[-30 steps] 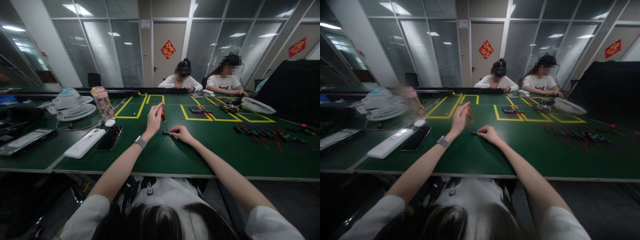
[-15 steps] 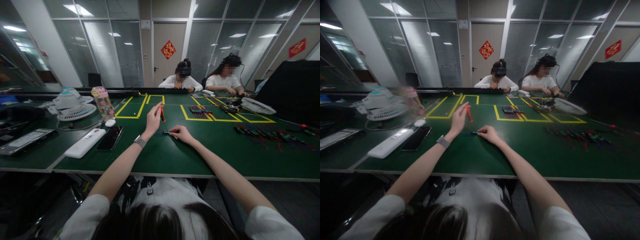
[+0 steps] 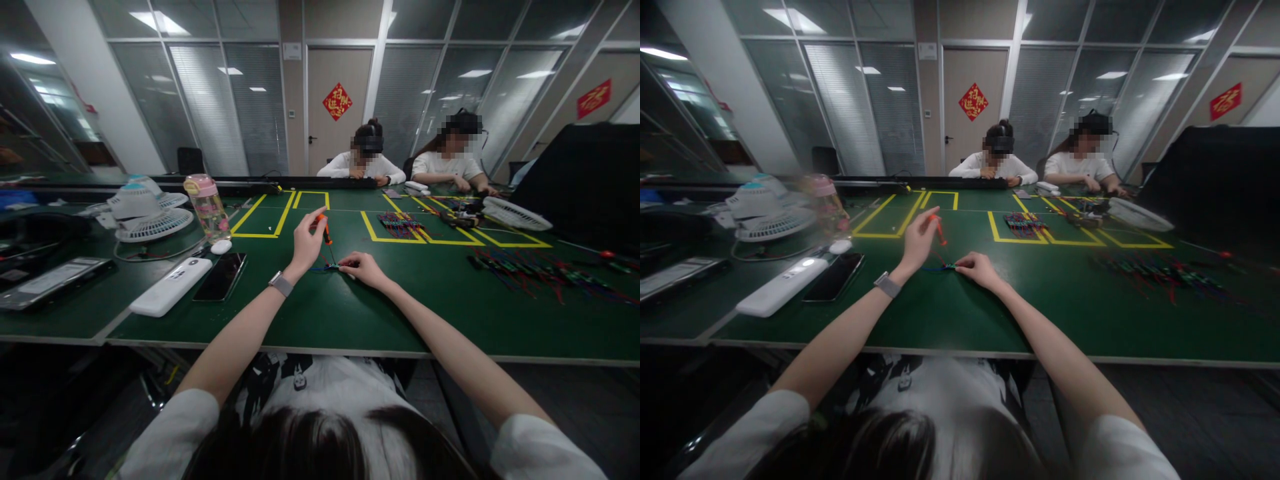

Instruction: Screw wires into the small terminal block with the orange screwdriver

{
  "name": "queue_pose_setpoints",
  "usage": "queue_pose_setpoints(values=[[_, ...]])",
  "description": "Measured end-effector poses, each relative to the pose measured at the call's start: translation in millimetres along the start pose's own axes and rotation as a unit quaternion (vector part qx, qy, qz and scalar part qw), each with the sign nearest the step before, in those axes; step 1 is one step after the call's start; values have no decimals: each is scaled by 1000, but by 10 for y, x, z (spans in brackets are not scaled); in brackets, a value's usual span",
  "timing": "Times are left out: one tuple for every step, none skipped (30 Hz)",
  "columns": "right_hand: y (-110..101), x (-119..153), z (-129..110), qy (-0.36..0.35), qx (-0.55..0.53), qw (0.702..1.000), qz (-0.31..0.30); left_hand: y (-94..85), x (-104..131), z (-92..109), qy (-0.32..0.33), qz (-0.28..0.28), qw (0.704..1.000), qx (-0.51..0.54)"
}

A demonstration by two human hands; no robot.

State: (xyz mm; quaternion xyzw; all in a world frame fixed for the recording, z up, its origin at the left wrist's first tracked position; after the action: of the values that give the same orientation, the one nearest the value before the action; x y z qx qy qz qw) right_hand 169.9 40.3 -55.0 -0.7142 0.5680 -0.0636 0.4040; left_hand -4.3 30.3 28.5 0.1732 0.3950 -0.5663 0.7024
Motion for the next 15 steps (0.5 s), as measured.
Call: queue_pose_setpoints(values=[[1,0,1,-1,1,1000,0,-5,5,10,4,6,1000,-14],[2,-1,2,-2,2,1000,0,-9,9,18,6,12,999,-31],[3,-2,3,-2,4,1000,1,-12,10,20,6,16,999,-48],[4,-3,5,-2,6,1000,2,-14,9,17,2,18,998,-59],[4,-4,6,-2,6,1000,2,-12,6,9,-4,16,998,-64],[5,-5,8,-3,7,1000,2,-7,3,0,-9,12,998,-63],[5,-5,9,-3,7,1000,2,-1,0,-8,-12,7,998,-55],[5,-6,10,-5,7,1000,1,4,-2,-14,-13,3,999,-44],[4,-6,11,-7,7,1000,1,9,-2,-15,-12,1,999,-32],[3,-7,11,-8,7,1000,1,11,-1,-12,-10,0,1000,-22],[2,-7,13,-9,7,1000,2,10,2,-4,-7,1,1000,-15],[2,-7,14,-8,6,1000,2,8,4,9,-3,1,1000,-13],[1,-8,15,-8,6,1000,2,5,6,24,3,1,1000,-16],[1,-8,15,-8,6,1000,2,2,6,39,8,-2,1000,-21],[1,-8,16,-7,6,1000,2,-1,4,50,11,-6,1000,-28]])
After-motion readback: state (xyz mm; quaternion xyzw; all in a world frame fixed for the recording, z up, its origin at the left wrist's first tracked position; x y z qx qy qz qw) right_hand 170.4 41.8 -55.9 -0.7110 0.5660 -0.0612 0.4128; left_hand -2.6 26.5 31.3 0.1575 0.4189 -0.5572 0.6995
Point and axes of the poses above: each hand's wrist, its own x-axis away from the middle knuckle, its own y-axis out of the palm, z = x × y, the point moved 4 cm from there along -x, towards the middle knuckle, and after that the axes turned 5 degrees about -x, right-handed, at the moved point
